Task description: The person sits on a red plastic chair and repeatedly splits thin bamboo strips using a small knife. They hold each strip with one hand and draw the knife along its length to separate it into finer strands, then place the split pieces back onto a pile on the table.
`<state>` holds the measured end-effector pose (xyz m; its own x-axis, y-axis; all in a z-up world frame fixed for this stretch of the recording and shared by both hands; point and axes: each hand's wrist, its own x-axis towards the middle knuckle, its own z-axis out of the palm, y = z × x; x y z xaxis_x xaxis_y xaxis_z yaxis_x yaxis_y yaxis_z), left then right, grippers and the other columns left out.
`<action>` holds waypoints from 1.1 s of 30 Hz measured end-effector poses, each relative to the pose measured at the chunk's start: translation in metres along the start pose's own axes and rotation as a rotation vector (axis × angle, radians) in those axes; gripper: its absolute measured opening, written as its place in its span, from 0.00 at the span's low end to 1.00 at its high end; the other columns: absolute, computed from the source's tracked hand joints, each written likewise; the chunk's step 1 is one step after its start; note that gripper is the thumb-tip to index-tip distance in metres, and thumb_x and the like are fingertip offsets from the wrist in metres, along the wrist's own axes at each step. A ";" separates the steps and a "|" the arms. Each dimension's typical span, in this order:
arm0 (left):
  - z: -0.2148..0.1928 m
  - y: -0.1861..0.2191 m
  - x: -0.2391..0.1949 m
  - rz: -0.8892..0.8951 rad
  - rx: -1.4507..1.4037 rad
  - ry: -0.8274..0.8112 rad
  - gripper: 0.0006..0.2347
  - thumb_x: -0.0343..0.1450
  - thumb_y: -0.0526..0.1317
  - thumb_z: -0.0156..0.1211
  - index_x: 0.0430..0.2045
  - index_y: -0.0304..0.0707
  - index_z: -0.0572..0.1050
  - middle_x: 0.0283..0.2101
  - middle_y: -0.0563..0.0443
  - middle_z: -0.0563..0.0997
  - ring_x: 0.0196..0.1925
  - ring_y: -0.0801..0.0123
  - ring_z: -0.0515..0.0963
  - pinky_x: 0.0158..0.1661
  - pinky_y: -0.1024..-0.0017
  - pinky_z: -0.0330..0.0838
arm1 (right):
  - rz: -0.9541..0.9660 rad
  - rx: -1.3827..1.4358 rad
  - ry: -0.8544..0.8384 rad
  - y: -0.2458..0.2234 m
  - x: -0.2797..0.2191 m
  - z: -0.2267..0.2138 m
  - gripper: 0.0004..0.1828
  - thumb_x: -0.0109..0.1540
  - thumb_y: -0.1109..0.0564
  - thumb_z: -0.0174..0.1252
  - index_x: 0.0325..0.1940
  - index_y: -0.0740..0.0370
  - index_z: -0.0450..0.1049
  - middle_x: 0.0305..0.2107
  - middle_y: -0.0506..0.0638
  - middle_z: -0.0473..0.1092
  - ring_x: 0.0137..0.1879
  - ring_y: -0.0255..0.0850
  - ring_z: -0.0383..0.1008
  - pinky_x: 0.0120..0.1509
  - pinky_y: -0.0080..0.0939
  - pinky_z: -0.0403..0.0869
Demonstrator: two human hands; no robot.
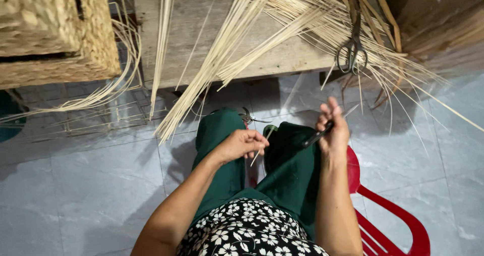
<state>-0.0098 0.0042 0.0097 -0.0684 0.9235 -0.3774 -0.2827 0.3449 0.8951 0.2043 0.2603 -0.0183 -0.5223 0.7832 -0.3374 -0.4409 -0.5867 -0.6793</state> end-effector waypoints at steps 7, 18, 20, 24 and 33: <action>-0.115 0.039 0.005 0.369 0.593 1.033 0.08 0.75 0.43 0.59 0.35 0.41 0.81 0.29 0.46 0.85 0.32 0.62 0.86 0.34 0.64 0.77 | -0.010 0.112 -0.117 0.006 0.004 -0.025 0.18 0.73 0.56 0.54 0.65 0.64 0.67 0.39 0.52 0.71 0.33 0.34 0.64 0.33 0.29 0.64; -0.245 0.029 0.042 -0.126 1.315 1.169 0.06 0.75 0.38 0.59 0.35 0.36 0.81 0.39 0.35 0.83 0.42 0.44 0.84 0.43 0.52 0.78 | -0.045 -0.101 -0.071 0.005 -0.005 0.006 0.18 0.72 0.56 0.54 0.64 0.66 0.66 0.37 0.52 0.72 0.33 0.35 0.66 0.34 0.32 0.66; -0.233 0.029 0.044 0.211 1.339 1.231 0.07 0.68 0.38 0.62 0.36 0.39 0.81 0.42 0.36 0.81 0.44 0.43 0.81 0.40 0.52 0.77 | -0.057 -0.106 -0.061 0.005 -0.005 0.008 0.18 0.72 0.55 0.54 0.64 0.66 0.66 0.35 0.52 0.72 0.32 0.35 0.66 0.33 0.32 0.66; -0.171 0.043 0.074 0.381 1.152 0.987 0.04 0.71 0.39 0.63 0.37 0.45 0.80 0.44 0.44 0.78 0.49 0.47 0.78 0.44 0.50 0.74 | -0.080 -0.157 -0.040 0.013 -0.004 0.017 0.19 0.71 0.55 0.54 0.65 0.65 0.67 0.33 0.51 0.72 0.32 0.35 0.68 0.33 0.33 0.69; -0.115 0.047 0.131 0.352 1.121 0.965 0.09 0.65 0.42 0.69 0.31 0.41 0.76 0.41 0.42 0.77 0.47 0.45 0.77 0.45 0.49 0.73 | -0.068 -0.169 0.000 0.014 -0.007 0.030 0.18 0.70 0.57 0.54 0.62 0.67 0.68 0.33 0.52 0.74 0.31 0.35 0.70 0.32 0.33 0.71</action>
<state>-0.1424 0.1222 -0.0254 -0.6810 0.6771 0.2787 0.7012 0.4934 0.5148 0.1801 0.2407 -0.0061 -0.4951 0.8199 -0.2874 -0.3461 -0.4896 -0.8003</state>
